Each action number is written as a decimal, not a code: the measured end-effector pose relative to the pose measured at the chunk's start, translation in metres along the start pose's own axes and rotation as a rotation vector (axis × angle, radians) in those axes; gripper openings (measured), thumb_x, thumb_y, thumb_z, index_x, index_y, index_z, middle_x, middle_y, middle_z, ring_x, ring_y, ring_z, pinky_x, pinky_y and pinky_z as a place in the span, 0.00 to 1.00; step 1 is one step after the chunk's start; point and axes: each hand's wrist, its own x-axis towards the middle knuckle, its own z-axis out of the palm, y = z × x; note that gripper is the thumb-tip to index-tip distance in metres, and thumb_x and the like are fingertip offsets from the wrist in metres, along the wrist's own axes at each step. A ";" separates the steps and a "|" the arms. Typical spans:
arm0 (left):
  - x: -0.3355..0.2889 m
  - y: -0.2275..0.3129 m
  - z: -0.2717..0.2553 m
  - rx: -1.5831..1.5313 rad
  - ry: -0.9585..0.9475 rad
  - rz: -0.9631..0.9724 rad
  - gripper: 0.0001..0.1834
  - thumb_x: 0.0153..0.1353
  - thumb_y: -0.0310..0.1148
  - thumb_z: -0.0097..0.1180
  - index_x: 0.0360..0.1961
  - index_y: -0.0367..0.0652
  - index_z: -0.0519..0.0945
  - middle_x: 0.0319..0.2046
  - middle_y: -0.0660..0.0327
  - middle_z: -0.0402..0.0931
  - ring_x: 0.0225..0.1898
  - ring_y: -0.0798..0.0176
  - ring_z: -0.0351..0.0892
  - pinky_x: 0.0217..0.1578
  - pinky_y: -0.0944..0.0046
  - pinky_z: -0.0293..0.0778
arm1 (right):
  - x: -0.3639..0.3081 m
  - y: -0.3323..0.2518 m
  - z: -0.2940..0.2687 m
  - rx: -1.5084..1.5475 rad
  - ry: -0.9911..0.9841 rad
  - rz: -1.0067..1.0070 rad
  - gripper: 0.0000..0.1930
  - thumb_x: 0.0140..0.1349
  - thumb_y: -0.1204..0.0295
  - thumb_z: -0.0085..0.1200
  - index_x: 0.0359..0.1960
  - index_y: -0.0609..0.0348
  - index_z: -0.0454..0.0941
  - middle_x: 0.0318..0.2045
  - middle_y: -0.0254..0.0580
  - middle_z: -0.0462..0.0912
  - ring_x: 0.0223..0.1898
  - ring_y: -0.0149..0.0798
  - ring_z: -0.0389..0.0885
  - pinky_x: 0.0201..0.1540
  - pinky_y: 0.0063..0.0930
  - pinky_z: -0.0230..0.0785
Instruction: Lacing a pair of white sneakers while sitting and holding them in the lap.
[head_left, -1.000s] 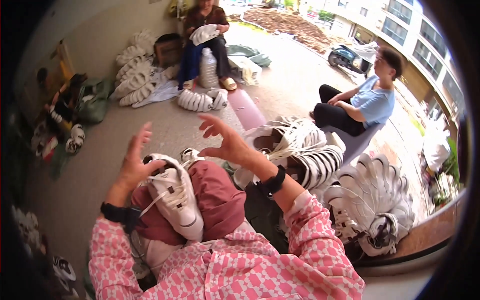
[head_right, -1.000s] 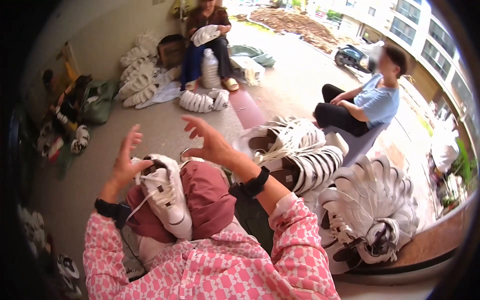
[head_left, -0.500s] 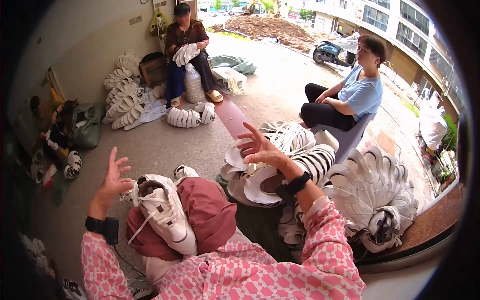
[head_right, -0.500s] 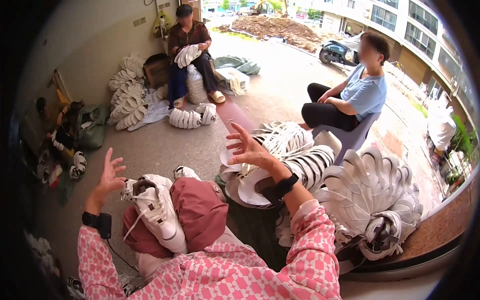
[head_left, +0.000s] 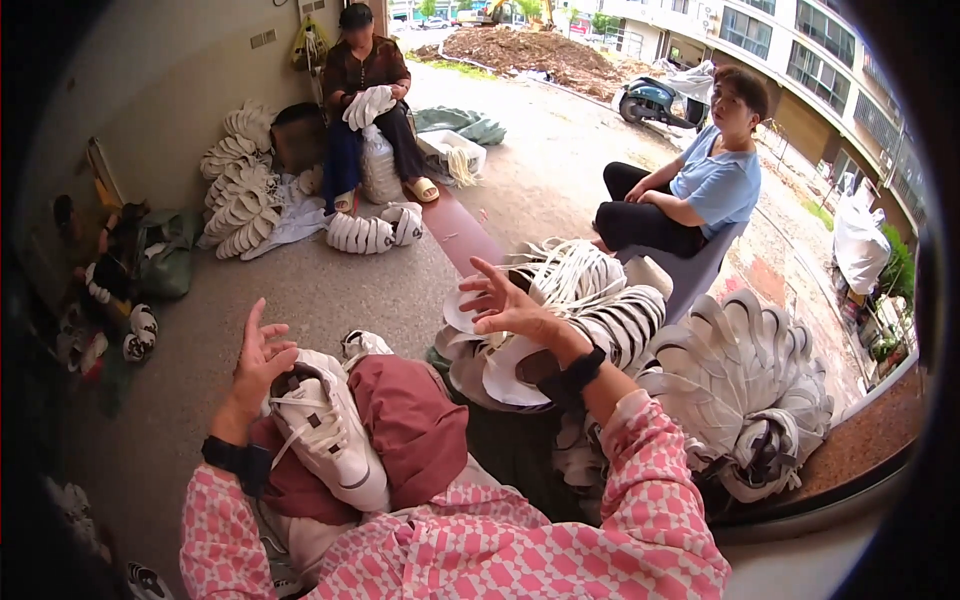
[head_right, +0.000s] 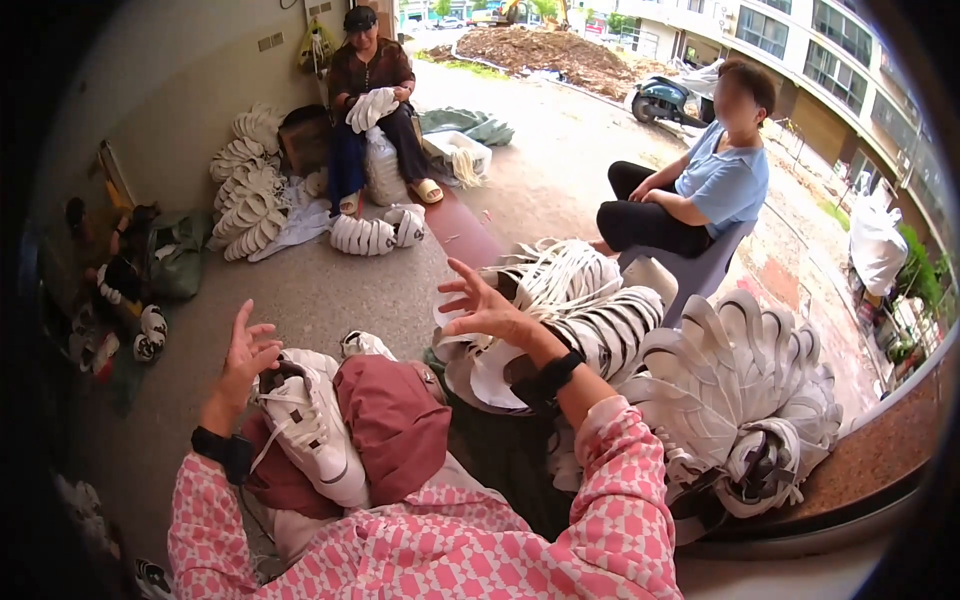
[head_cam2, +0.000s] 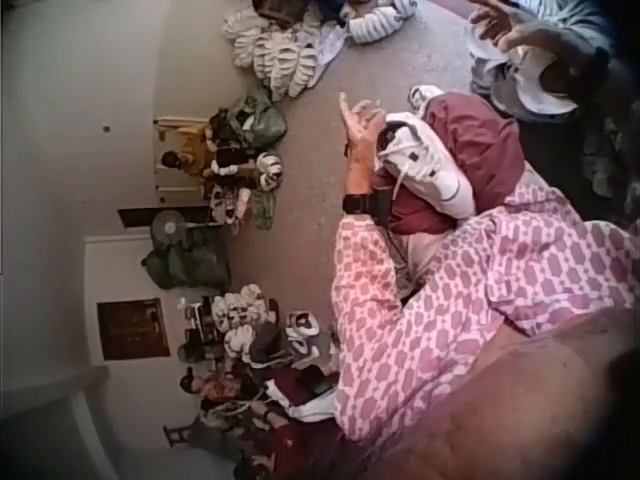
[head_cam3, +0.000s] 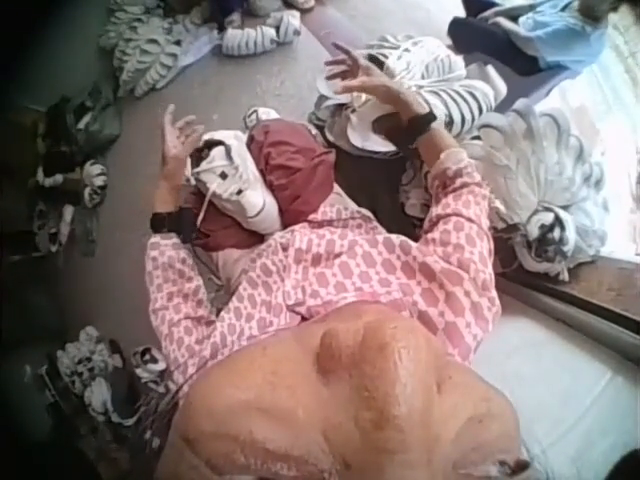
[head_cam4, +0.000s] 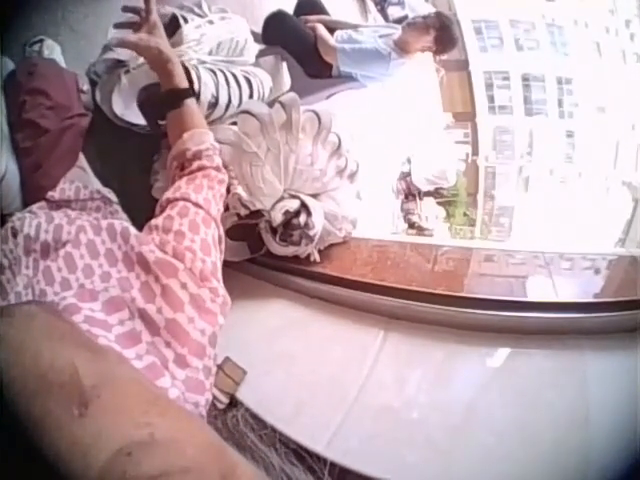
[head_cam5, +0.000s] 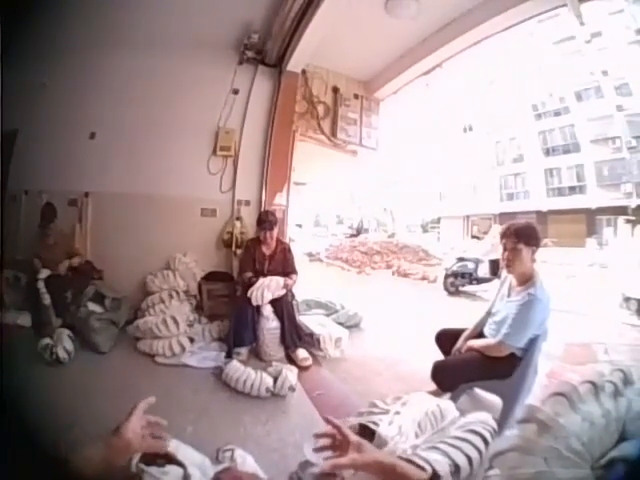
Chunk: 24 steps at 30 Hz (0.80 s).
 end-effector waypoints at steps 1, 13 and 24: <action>0.000 -0.002 0.003 -0.003 0.041 -0.003 0.52 0.54 0.28 0.66 0.73 0.50 0.44 0.53 0.55 0.63 0.45 0.66 0.72 0.43 0.68 0.74 | 0.001 0.003 0.003 0.000 0.000 0.000 0.63 0.43 0.68 0.76 0.74 0.48 0.37 0.63 0.53 0.62 0.58 0.47 0.71 0.56 0.41 0.70; 0.001 -0.024 0.029 0.071 0.199 0.020 0.36 0.59 0.28 0.58 0.68 0.41 0.58 0.37 0.65 0.72 0.36 0.73 0.73 0.33 0.76 0.71 | 0.010 0.025 0.033 0.083 -0.191 0.043 0.61 0.46 0.69 0.73 0.74 0.51 0.35 0.66 0.51 0.60 0.61 0.47 0.68 0.57 0.40 0.69; 0.016 -0.033 0.008 0.313 0.497 0.186 0.51 0.51 0.33 0.66 0.72 0.54 0.49 0.55 0.53 0.61 0.50 0.58 0.66 0.47 0.60 0.71 | 0.050 0.010 0.072 0.088 -0.297 0.021 0.64 0.46 0.64 0.74 0.74 0.51 0.31 0.72 0.48 0.46 0.64 0.51 0.64 0.57 0.42 0.70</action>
